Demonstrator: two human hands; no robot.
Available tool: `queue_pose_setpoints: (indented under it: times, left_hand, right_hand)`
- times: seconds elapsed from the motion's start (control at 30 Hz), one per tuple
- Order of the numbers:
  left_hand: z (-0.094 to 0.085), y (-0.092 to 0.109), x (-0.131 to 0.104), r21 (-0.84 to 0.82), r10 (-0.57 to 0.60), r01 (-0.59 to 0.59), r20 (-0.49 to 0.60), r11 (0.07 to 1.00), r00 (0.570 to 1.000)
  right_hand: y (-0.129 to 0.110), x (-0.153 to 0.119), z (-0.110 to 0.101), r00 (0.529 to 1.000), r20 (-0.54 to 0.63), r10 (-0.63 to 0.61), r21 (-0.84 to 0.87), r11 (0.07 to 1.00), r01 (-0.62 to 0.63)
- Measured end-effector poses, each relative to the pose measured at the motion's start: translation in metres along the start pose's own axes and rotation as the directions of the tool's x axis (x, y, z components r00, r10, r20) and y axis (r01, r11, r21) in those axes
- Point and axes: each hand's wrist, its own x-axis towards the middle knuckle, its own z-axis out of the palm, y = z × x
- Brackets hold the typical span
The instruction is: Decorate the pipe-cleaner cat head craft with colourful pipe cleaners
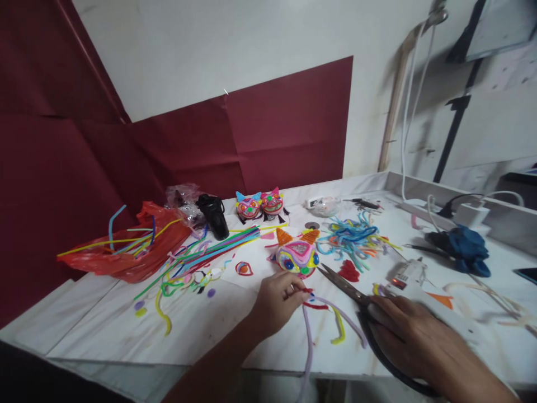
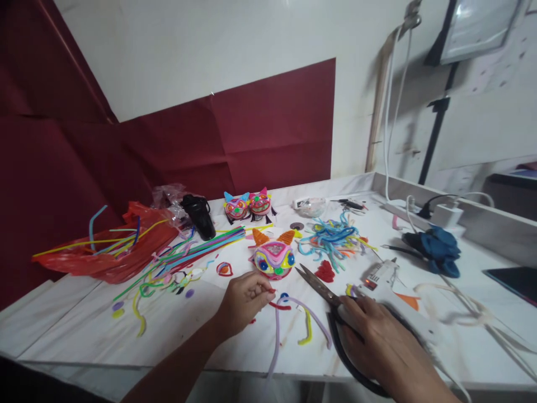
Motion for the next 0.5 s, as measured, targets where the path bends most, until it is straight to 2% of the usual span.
queue_pose_setpoints:
  times: [0.1, 0.23, 0.37, 0.43, 0.5]
  left_hand:
    - [0.005, -0.006, 0.009, -0.049, -0.007, 0.007, -0.007, 0.999, 1.000]
    - [0.010, -0.005, 0.018, -0.059, 0.007, -0.008, -0.012, 0.998, 1.000]
    - [0.013, 0.002, 0.021, -0.009, 0.103, -0.103, -0.041, 0.995, 0.994]
    - [0.015, 0.004, 0.022, 0.055, 0.193, -0.190, -0.047, 0.980, 0.980]
    - [0.015, 0.006, 0.024, 0.131, 0.296, -0.289, -0.037, 0.948, 0.955]
  right_hand:
    - [-0.004, 0.007, 0.000, 0.999, -0.008, 0.043, -0.067, 0.997, -0.043]
    - [-0.005, 0.023, 0.003, 0.998, -0.006, 0.054, -0.117, 0.992, -0.055]
    - [-0.001, 0.035, 0.011, 0.998, -0.052, 0.038, -0.124, 0.991, -0.044]
    - [-0.006, 0.039, 0.010, 0.993, -0.118, 0.022, -0.067, 0.997, -0.030]
    - [-0.020, 0.045, 0.002, 0.970, -0.241, 0.018, 0.135, 0.991, 0.015]
